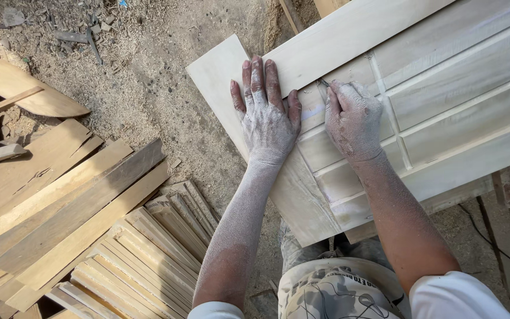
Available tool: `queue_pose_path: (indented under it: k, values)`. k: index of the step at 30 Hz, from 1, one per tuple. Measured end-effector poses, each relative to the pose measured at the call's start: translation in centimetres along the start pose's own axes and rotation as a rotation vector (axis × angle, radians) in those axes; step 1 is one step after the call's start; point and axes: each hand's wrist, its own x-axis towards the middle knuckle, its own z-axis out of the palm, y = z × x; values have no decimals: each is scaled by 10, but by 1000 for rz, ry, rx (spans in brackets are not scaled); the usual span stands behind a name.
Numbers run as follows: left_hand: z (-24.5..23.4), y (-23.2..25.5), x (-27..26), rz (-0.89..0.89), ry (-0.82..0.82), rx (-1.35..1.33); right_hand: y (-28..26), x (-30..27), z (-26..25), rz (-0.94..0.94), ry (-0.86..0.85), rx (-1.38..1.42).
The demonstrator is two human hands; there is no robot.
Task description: The person sands and scrapes a wooden door panel using a small scraper and a handheld orbital sander to smooth the surface and clean out the recessed grid patterns.
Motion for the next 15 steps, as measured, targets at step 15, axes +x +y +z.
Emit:
queue_pose_path:
  k: [15]
  values:
    - [6,-4,-1,9,11,-1,-13,-13,5,-18,-11,-152]
